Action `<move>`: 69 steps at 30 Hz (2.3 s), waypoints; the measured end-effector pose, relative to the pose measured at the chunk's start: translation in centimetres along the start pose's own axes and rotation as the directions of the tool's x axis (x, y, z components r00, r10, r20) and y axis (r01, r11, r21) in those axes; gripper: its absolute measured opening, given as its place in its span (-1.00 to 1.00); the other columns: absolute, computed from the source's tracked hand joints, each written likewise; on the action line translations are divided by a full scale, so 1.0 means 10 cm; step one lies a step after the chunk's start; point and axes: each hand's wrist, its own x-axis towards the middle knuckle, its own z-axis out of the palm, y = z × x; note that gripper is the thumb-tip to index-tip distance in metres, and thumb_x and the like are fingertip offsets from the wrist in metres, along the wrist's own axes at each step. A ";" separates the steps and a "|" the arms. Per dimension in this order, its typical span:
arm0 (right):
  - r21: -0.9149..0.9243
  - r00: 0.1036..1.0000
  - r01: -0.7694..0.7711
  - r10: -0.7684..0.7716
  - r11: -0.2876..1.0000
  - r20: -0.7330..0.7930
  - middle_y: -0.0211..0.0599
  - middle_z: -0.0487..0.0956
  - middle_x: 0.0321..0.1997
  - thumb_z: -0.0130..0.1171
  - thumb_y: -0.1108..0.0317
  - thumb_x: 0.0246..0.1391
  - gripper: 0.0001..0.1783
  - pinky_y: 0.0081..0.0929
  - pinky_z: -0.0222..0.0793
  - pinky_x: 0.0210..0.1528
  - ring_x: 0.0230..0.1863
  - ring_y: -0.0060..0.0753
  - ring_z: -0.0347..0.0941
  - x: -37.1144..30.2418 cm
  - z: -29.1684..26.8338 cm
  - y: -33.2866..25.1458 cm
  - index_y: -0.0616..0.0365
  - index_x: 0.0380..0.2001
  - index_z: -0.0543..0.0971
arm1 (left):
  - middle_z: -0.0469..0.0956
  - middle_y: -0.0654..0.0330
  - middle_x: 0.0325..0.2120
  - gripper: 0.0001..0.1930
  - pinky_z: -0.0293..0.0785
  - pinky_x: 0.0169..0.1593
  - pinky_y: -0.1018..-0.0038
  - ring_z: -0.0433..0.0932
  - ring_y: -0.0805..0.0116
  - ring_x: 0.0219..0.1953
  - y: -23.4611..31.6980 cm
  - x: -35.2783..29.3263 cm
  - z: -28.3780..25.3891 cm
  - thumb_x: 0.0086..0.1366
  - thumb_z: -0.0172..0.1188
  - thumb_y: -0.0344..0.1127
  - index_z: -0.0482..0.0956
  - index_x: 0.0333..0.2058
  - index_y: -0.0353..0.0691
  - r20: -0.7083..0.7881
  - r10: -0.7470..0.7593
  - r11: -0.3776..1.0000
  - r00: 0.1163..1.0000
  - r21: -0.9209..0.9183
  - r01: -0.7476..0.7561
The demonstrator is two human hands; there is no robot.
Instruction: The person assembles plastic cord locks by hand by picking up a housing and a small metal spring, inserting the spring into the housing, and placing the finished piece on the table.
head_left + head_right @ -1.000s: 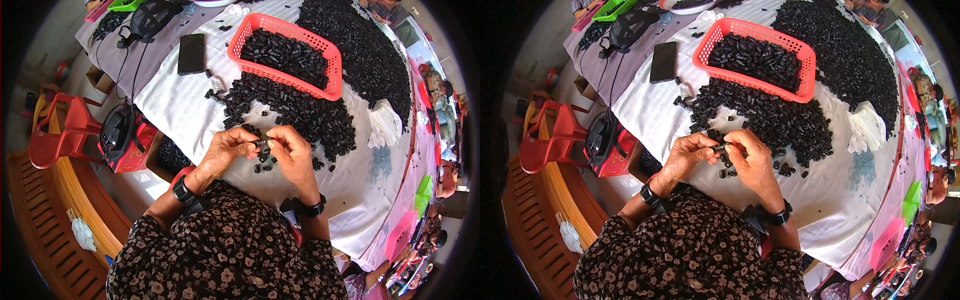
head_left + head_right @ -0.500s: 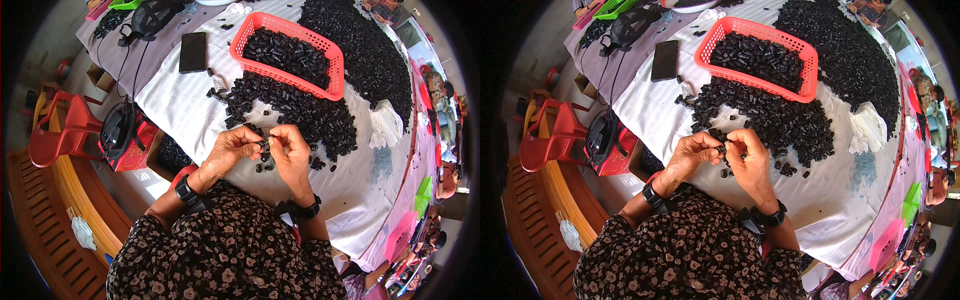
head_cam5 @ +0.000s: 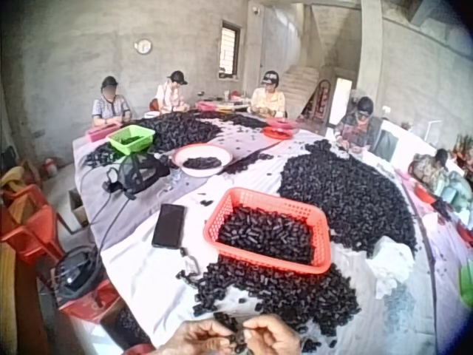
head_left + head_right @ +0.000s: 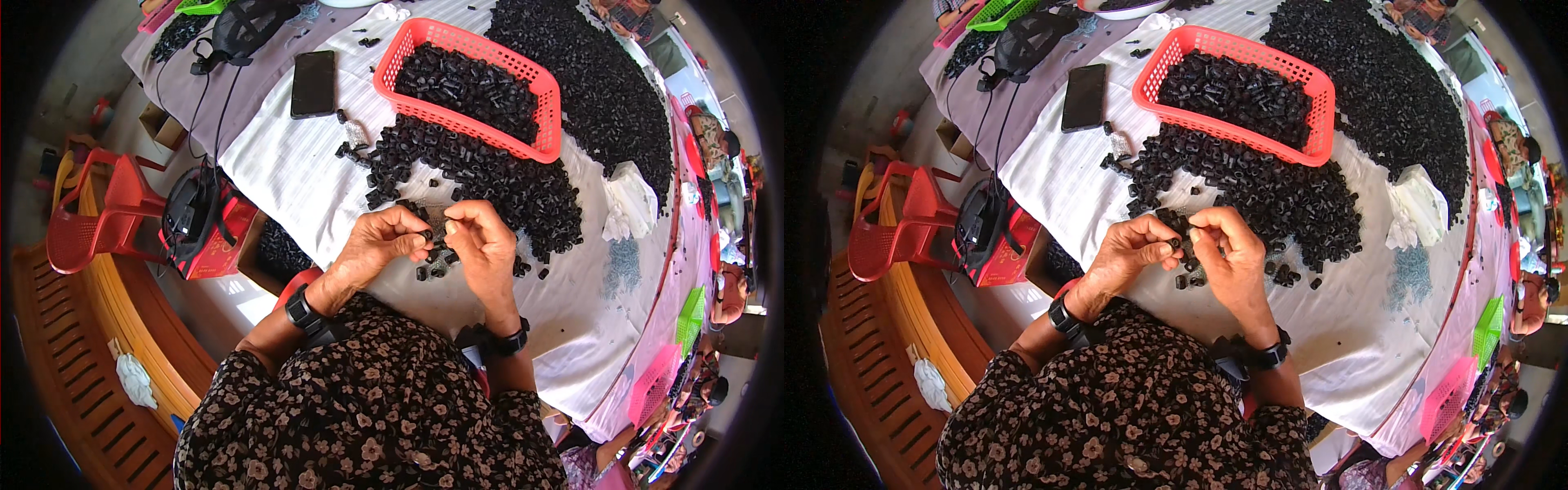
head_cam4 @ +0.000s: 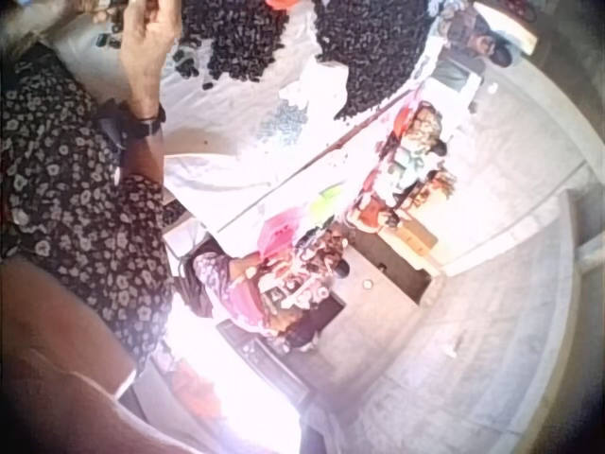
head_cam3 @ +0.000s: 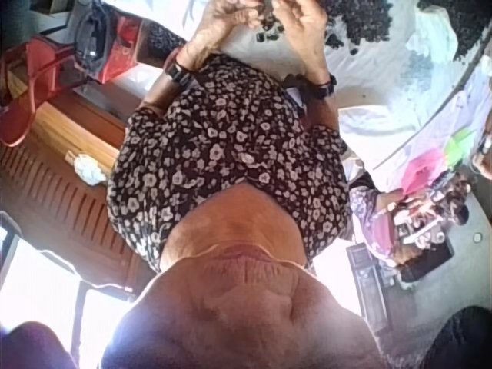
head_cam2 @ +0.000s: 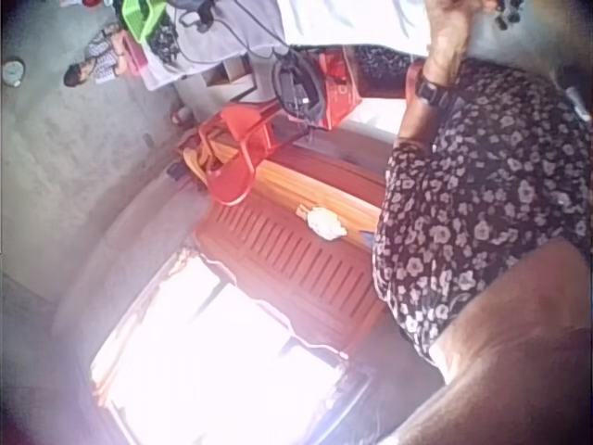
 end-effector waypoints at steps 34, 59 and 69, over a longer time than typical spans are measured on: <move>-0.668 0.902 0.419 -0.199 0.615 0.382 -0.16 0.38 -0.43 0.02 0.55 -0.08 -0.80 -0.29 0.38 -0.25 -0.31 -0.13 0.37 -0.13 0.07 0.09 0.21 -0.32 0.31 | 0.54 0.21 -0.53 -0.95 0.41 -0.35 0.61 0.45 0.54 -0.49 -0.16 -0.02 0.00 0.20 0.17 -0.51 0.50 -0.39 -0.36 -0.158 0.007 0.967 0.987 0.252 0.034; -0.876 0.922 0.374 -0.224 0.306 0.316 -0.16 0.37 -0.43 0.09 0.54 -0.20 -0.61 -0.35 0.34 -0.31 -0.37 -0.20 0.36 -0.18 0.30 0.12 0.28 -0.21 0.29 | 0.53 0.29 -0.53 -0.94 0.40 -0.40 0.66 0.44 0.63 -0.49 -0.23 -0.01 0.15 0.16 0.11 -0.61 0.51 -0.46 -0.33 -0.312 0.089 0.975 0.946 0.223 -0.018; -0.727 0.904 0.422 -0.316 0.542 0.289 -0.15 0.43 -0.47 0.13 0.42 -0.09 -0.72 -0.32 0.38 -0.34 -0.39 -0.18 0.42 -0.09 0.21 0.10 0.23 -0.29 0.33 | 0.54 0.27 -0.55 -0.96 0.42 -0.40 0.64 0.46 0.61 -0.49 -0.07 0.04 0.11 0.16 0.15 -0.56 0.51 -0.46 -0.33 -0.271 0.076 0.945 0.960 0.327 0.018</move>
